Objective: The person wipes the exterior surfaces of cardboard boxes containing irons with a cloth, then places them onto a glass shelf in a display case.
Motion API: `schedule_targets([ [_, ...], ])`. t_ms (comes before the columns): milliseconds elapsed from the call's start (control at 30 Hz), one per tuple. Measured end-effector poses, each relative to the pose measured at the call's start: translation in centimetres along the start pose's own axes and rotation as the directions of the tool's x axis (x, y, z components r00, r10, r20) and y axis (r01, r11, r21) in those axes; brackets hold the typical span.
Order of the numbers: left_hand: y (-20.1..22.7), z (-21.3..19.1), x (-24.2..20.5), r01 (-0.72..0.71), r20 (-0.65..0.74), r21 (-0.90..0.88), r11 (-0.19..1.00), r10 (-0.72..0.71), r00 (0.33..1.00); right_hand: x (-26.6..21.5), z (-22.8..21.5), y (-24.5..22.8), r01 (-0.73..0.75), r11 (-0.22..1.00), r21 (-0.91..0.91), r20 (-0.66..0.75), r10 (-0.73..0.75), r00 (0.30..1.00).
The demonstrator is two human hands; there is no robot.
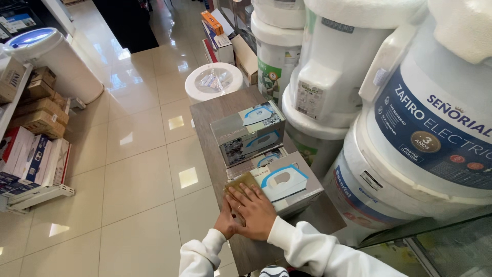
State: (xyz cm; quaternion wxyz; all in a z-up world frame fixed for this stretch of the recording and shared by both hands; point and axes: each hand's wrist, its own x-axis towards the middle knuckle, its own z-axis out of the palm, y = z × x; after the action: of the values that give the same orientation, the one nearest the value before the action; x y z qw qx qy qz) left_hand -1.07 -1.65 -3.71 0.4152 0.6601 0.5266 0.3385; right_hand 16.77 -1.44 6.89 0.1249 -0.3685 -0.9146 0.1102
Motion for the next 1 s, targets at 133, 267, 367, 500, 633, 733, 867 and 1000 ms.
schedule_targets([
  [133, 4.1, -1.1, -0.7, 0.109, 0.022, -0.289, 0.951, -0.107, 0.994, -2.6, -0.7, 1.8, 0.083, 0.994, -0.065, -0.11, -0.09, 0.99],
  [267, 5.5, -1.3, -1.0, 0.131, 0.03, -0.318, 0.939, -0.128, 0.991, -4.5, -1.2, 4.8, 0.026, 0.987, -0.156, -0.096, -0.042, 0.995],
  [367, 4.4, -1.2, -0.8, 0.131, 0.04, -0.353, 0.926, -0.125, 0.991, -5.1, -2.0, 7.8, -0.085, 0.975, -0.203, -0.024, 0.082, 0.996],
  [500, 4.6, -1.3, -0.9, 0.141, 0.048, -0.359, 0.923, -0.132, 0.99, -6.1, -3.0, 12.2, -0.183, 0.953, -0.242, -0.117, 0.159, 0.98],
  [633, 5.2, -1.4, -1.0, 0.191, 0.064, -0.336, 0.922, -0.18, 0.982, -6.3, -4.2, 15.8, -0.391, 0.892, -0.226, -0.013, 0.398, 0.917],
  [733, 5.5, -1.4, -1.1, 0.234, 0.09, -0.376, 0.897, -0.216, 0.972, -6.3, -5.6, 16.8, -0.538, 0.841, -0.056, 0.047, 0.54, 0.84],
  [867, 3.0, -1.0, -1.1, 0.293, 0.144, -0.388, 0.874, -0.257, 0.956, -6.9, -5.6, 19.1, -0.721, 0.555, 0.416, 0.186, 0.724, 0.664],
  [1000, 5.7, -2.0, -1.1, 0.466, 0.169, -0.468, 0.751, -0.442, 0.881, -7.9, -3.4, 21.6, -0.593, 0.23, 0.771, 0.233, 0.766, 0.6],
])
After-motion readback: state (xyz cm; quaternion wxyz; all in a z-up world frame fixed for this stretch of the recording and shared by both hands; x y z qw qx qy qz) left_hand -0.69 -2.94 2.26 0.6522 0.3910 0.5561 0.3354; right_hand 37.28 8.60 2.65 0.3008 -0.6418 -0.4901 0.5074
